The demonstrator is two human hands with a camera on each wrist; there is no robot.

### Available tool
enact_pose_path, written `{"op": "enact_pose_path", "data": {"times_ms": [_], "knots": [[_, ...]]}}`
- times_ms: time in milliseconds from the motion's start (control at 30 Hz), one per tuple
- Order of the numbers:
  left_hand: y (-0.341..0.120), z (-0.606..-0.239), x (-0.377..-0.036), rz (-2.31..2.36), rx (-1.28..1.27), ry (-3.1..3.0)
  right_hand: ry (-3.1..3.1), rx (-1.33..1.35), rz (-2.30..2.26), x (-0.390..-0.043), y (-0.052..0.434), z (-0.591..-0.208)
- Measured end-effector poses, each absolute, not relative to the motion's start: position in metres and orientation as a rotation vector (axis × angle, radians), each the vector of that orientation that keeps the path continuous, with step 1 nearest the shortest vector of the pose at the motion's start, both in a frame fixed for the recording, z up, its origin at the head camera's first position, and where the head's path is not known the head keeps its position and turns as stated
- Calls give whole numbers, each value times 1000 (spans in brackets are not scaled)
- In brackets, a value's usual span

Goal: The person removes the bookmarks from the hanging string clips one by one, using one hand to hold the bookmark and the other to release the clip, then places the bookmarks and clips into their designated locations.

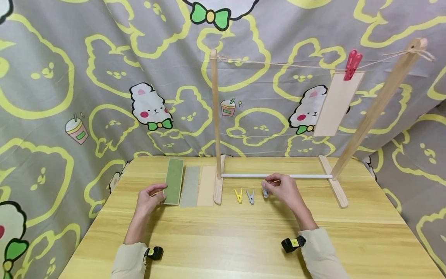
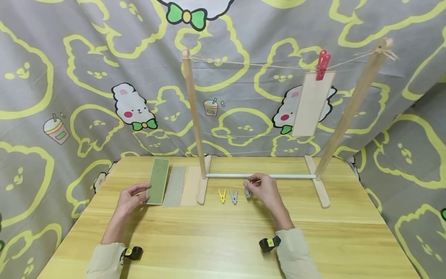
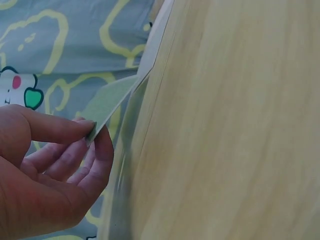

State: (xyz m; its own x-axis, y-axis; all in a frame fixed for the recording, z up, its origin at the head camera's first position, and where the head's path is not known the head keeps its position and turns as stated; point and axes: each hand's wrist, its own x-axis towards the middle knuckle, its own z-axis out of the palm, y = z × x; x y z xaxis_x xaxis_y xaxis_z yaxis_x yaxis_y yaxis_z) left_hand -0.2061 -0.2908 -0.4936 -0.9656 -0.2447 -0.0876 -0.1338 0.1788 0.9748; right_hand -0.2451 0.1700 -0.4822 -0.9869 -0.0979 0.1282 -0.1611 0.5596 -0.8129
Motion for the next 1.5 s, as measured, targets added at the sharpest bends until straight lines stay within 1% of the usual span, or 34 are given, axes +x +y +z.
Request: {"op": "enact_pose_path", "data": {"times_ms": [400,700,967,1500], "knots": [[-293,-493,-205,-1892,417,-2434,-2790,233,1368,-246,166,-493],[-293,-493,-202,-1853,384,-2498,-2826,224,1361,-247,165,-500],[-294,-494,-202,-1788,402,-2578,-2859,205,1375,-243,162,-500],[-295,-495,-202,-1774,328,-2597,-2899,155,1229,-242,156,-504]]}}
